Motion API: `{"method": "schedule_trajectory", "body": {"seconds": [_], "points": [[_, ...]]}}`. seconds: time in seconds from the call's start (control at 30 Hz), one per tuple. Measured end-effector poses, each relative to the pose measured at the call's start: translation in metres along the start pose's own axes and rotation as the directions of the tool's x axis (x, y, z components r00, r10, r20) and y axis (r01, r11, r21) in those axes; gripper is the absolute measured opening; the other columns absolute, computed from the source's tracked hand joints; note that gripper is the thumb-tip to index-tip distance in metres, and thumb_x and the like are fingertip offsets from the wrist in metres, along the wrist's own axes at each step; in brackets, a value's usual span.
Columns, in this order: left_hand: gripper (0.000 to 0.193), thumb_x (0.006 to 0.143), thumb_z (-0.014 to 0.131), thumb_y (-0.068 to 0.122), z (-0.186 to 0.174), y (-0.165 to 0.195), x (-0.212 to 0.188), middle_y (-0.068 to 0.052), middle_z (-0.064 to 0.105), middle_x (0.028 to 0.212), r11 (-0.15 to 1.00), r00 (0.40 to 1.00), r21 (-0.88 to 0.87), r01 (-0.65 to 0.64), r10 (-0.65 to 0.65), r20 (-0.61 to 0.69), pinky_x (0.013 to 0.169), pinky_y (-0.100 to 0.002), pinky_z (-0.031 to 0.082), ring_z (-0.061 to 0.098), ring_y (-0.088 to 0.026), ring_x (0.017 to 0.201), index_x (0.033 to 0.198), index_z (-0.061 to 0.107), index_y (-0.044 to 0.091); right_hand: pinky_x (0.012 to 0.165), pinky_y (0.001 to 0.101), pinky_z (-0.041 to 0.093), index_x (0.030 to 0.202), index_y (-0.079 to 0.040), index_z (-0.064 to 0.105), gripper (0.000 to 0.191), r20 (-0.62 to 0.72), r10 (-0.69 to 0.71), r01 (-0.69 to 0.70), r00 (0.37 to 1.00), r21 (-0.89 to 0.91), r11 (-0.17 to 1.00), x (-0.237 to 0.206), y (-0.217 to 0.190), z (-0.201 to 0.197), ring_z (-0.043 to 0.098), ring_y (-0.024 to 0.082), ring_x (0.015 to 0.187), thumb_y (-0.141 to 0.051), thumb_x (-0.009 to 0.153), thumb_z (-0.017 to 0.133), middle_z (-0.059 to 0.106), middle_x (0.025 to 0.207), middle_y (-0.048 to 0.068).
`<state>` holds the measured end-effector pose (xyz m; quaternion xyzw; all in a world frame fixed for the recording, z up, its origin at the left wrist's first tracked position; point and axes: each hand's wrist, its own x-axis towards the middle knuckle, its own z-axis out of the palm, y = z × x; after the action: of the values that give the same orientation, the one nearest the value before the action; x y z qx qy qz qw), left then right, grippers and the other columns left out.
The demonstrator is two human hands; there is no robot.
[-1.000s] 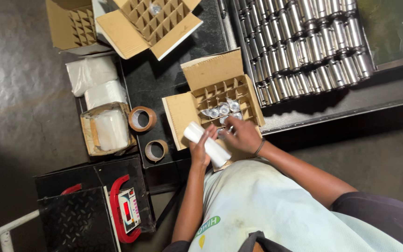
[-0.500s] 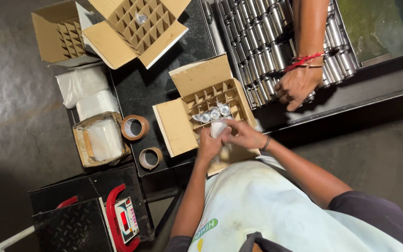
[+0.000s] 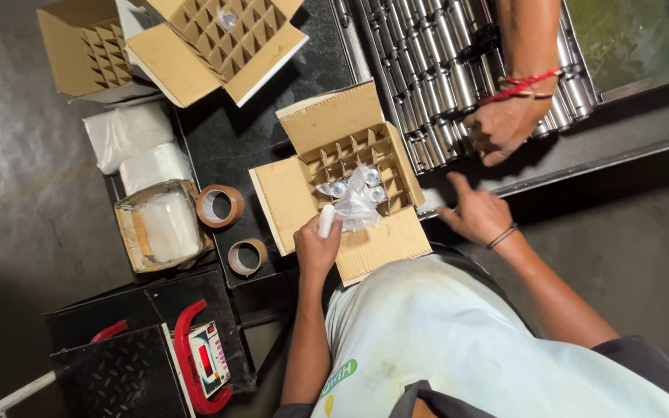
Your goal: The person picks cylindrical metal parts from a tray, wraps each in a small plastic bag, and places them into a cardboard box with dividers. After filling the box, they close it and apply packing tape to seal it. The person then moves the sealed box to a nearby stack of boxes.
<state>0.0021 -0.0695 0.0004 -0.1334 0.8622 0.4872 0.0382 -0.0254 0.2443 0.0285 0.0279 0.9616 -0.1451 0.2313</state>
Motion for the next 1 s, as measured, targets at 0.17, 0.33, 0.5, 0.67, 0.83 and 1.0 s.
{"method": "schedule_trajectory", "body": {"seconds": [0.17, 0.33, 0.5, 0.67, 0.83, 1.0], "points": [[0.028, 0.093, 0.073, 0.028, 0.001, 0.007, -0.002, -0.017, 0.068, 0.066, 1.0, 1.0, -0.012, -0.017, 0.017, -0.002, 0.058, -0.039, 0.051, 0.067, -0.026, 0.057, 0.093, 0.073, 0.0, 0.078, 0.057, 0.055, 0.146, -0.011, 0.048, 0.071, -0.142, 0.123, -0.12, 0.982, 0.027, 0.992, 0.007, 0.038, -0.001, 0.071, 0.045, 0.089, -0.046, 0.087, 0.071, 0.076, 0.089, 0.02], [0.03, 0.096, 0.071, 0.03, 0.002, 0.009, -0.003, -0.016, 0.067, 0.066, 0.996, 0.996, -0.027, -0.087, 0.087, -0.001, 0.057, -0.039, 0.05, 0.067, -0.026, 0.058, 0.093, 0.071, 0.0, 0.083, 0.0539, 0.056, 0.117, -0.013, 0.07, 0.043, -0.23, 0.196, -0.207, 0.953, -0.023, 0.978, 0.016, 0.059, 0.001, 0.071, 0.042, 0.095, -0.048, 0.092, 0.074, 0.075, 0.096, 0.021], [0.03, 0.097, 0.071, 0.03, 0.003, 0.01, -0.004, -0.014, 0.066, 0.065, 0.992, 0.994, -0.059, -0.11, 0.111, 0.006, 0.056, -0.037, 0.048, 0.063, -0.022, 0.055, 0.092, 0.07, 0.0, 0.079, 0.0542, 0.054, 0.124, -0.002, 0.06, 0.057, -0.39, 0.204, -0.126, 0.898, 0.216, 0.968, 0.029, 0.073, 0.0, 0.07, 0.044, 0.088, -0.031, 0.081, 0.083, 0.076, 0.092, 0.021], [0.031, 0.098, 0.07, 0.03, 0.006, 0.012, -0.003, -0.011, 0.065, 0.063, 0.99, 0.992, -0.087, -0.114, 0.117, 0.038, 0.054, -0.035, 0.046, 0.06, -0.017, 0.054, 0.088, 0.069, 0.0, 0.085, 0.0499, 0.058, 0.128, -0.001, 0.057, 0.05, -0.405, 0.006, 0.129, 0.914, 0.306, 0.943, 0.054, 0.075, 0.022, 0.072, 0.044, 0.091, -0.016, 0.083, 0.076, 0.073, 0.097, 0.024], [0.032, 0.098, 0.071, 0.031, 0.008, 0.01, -0.004, -0.011, 0.063, 0.061, 0.988, 0.99, -0.062, -0.143, 0.144, 0.011, 0.053, -0.035, 0.045, 0.057, -0.018, 0.052, 0.088, 0.069, 0.0, 0.078, 0.0525, 0.056, 0.135, 0.0, 0.046, 0.066, -0.472, 0.125, 0.074, 0.873, 0.38, 0.922, 0.064, 0.075, 0.048, 0.069, 0.047, 0.086, -0.015, 0.08, 0.078, 0.072, 0.089, 0.026], [0.033, 0.098, 0.071, 0.031, 0.01, 0.009, -0.004, -0.011, 0.064, 0.061, 0.987, 0.989, -0.069, -0.146, 0.147, 0.02, 0.054, -0.035, 0.046, 0.058, -0.017, 0.053, 0.086, 0.069, 0.0, 0.073, 0.0506, 0.055, 0.138, 0.0, 0.045, 0.065, -0.498, 0.216, 0.025, 0.84, 0.433, 0.901, 0.059, 0.09, 0.053, 0.07, 0.043, 0.073, -0.016, 0.083, 0.076, 0.071, 0.077, 0.022]]}}
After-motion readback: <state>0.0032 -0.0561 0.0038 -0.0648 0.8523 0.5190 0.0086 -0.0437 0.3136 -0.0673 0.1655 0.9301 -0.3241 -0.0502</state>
